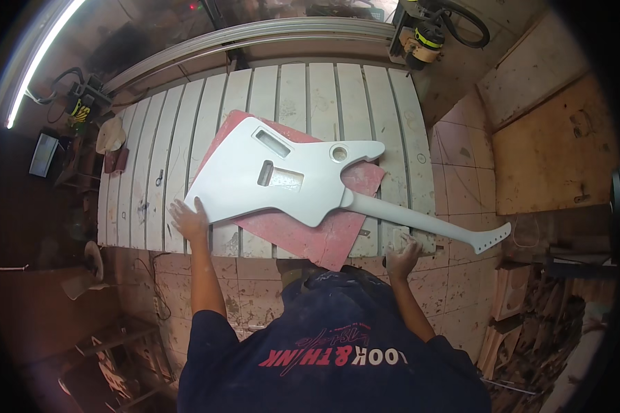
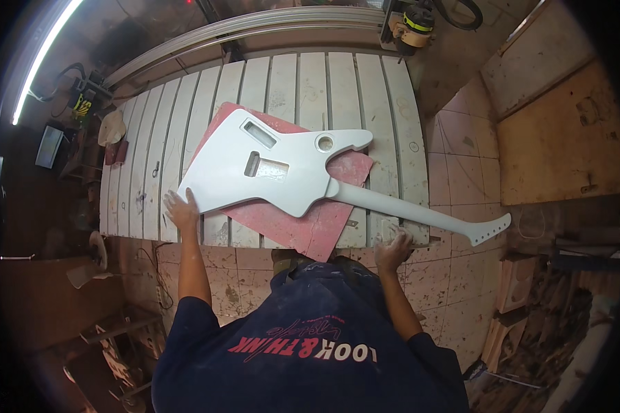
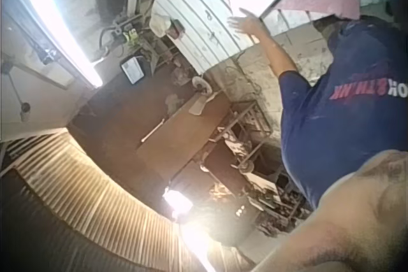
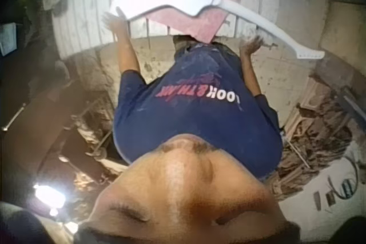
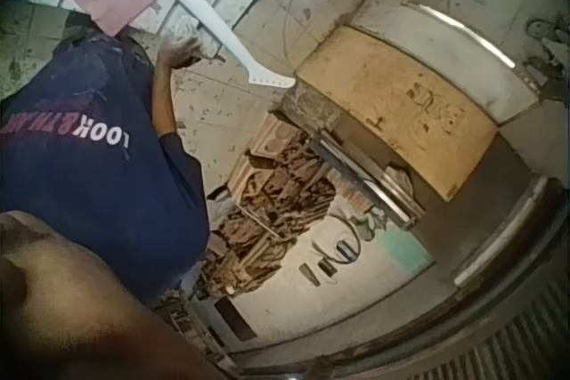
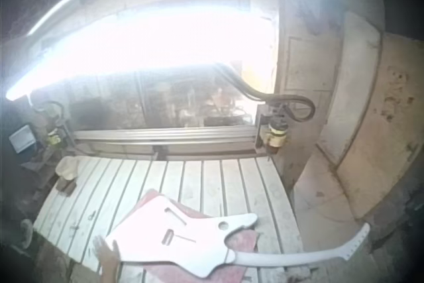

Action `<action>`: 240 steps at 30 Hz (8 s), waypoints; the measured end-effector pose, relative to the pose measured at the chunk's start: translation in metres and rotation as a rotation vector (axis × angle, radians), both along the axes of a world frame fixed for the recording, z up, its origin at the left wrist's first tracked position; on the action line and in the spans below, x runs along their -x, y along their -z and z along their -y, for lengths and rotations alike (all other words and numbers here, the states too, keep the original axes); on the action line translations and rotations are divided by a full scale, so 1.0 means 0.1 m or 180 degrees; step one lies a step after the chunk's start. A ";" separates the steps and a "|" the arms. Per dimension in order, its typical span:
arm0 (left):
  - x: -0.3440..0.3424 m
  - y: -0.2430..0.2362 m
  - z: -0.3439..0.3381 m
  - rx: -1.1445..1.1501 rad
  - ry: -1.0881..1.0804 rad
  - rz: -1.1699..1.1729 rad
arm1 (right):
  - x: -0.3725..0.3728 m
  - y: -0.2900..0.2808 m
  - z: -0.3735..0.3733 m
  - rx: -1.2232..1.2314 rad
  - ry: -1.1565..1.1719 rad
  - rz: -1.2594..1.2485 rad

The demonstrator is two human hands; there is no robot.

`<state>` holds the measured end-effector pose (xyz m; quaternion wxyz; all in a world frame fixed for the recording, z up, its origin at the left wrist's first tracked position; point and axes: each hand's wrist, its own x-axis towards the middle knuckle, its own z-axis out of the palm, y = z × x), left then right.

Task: The person sands the surface and neck of a white guitar body using a sanding block and a cloth.

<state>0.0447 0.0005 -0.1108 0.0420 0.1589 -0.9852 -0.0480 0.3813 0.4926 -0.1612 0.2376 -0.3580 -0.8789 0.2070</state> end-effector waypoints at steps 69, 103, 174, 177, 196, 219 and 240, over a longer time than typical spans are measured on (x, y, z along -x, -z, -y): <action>-1.55 -0.34 -2.49 -0.1087 0.3174 0.0550 | -0.05 0.08 -0.05 -0.0101 -0.0142 0.0069; -1.11 -0.22 -2.98 -0.0605 0.2711 0.0124 | 0.01 -0.01 -0.01 -0.0337 -0.0185 -0.0271; -1.81 -0.97 -2.90 -0.5505 0.1164 0.1557 | 0.68 -1.18 0.48 0.4780 -0.1491 -0.1252; -1.80 -0.92 -2.86 -0.5098 0.1512 0.1248 | 0.71 -1.32 0.55 0.4317 -0.1554 -0.0908; -1.89 -0.77 -2.93 -0.4085 0.1364 0.0011 | 0.76 -1.25 0.67 0.3762 -0.1857 -0.0515; -1.93 -0.85 -2.84 -0.5212 0.1212 0.0893 | 0.79 -1.39 0.75 0.3109 -0.1475 -0.1081; 0.17 -0.38 -2.98 -0.1184 0.3651 -0.0235 | 1.44 -0.98 1.30 0.0681 0.0029 0.0002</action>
